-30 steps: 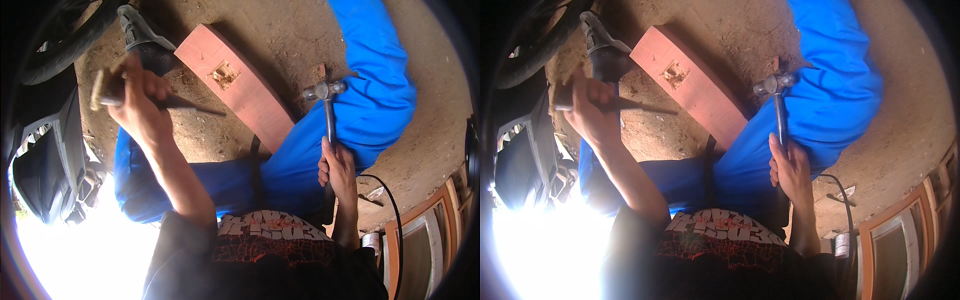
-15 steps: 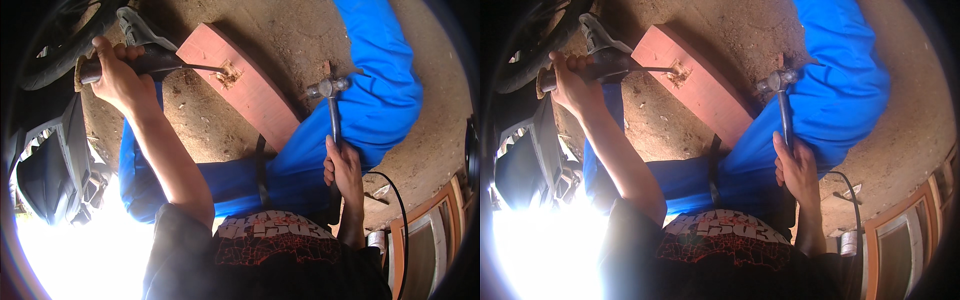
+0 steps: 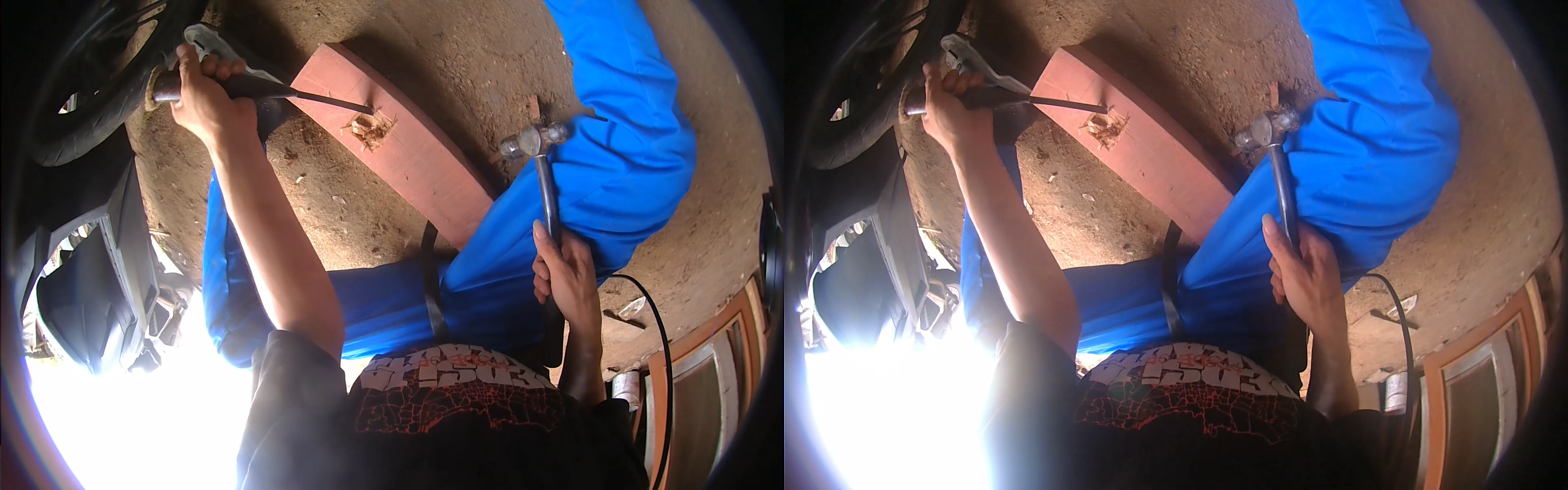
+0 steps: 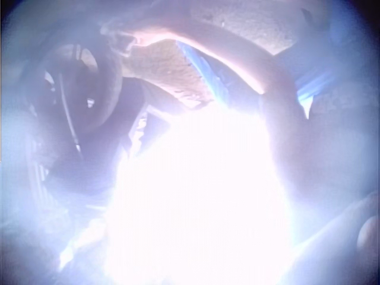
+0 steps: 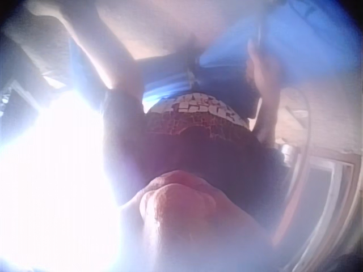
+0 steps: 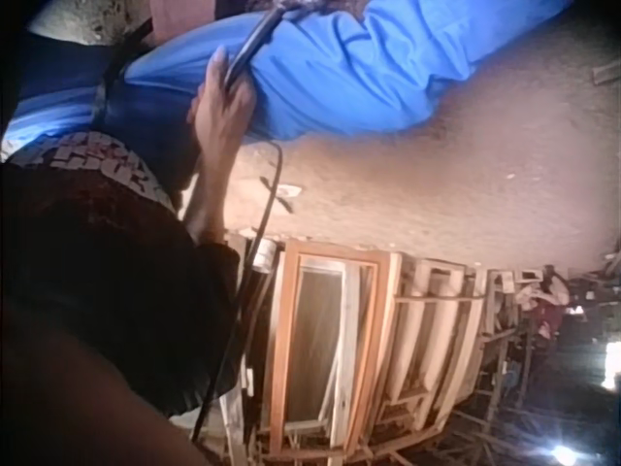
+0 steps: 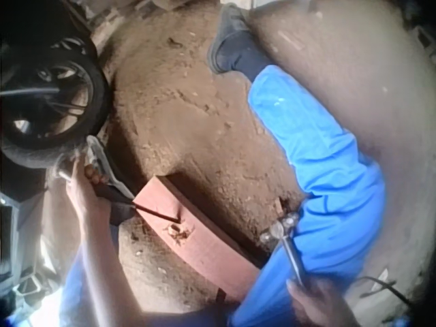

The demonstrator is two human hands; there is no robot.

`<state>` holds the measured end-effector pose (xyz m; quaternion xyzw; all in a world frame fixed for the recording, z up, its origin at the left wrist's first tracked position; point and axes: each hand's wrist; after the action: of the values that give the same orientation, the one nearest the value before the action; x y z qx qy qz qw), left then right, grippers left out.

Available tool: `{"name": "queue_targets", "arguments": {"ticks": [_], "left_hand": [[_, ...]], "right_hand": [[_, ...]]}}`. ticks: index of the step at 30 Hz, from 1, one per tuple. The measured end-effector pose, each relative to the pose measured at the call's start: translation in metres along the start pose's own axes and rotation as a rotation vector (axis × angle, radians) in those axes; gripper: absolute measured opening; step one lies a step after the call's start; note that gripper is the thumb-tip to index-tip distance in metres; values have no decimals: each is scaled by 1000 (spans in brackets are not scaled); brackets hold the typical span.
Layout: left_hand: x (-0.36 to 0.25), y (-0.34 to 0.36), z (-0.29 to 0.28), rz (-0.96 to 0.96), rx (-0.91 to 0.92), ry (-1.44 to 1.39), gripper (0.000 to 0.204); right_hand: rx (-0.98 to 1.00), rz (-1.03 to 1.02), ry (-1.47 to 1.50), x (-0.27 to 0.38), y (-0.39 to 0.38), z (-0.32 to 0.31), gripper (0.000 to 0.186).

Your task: The person sits on the ground and uses a chisel and hammer to carve a rectangular recess into a pinkish wooden plank. They repeatedly strike the chisel to remove wood chips and deepen the cut.

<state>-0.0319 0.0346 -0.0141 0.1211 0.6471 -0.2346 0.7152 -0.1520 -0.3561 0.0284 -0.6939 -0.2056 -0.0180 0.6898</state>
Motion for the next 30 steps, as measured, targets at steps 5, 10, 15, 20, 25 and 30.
{"name": "queue_targets", "arguments": {"ticks": [5,10,15,20,25,30], "left_hand": [[11,7,4,-1,-5,5,16],[8,1,-1,71,81,-49,9],[-6,-15,5,113,169,-51,6],[-12,-16,7,137,94,70,8],[-2,-18,8,134,72,36,8],[1,-22,2,210,19,-5,5]], "right_hand": [[7,-11,-5,-1,1,-1,37],[-2,-58,-20,-2,0,2,37],[-13,-72,-4,-4,-1,4,38],[-29,-87,-17,-6,-1,6,38],[-23,-72,-5,-6,0,7,38],[-28,-49,-8,-6,0,7,38]]}}
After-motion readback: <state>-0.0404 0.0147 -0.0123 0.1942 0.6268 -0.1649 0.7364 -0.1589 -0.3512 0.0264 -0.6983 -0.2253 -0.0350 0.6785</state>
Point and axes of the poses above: each hand's wrist, its own y-axis towards the middle knuckle, its own z-axis out of the palm, x = y × z, and after that the axes turned 1 degree about -y, right-handed
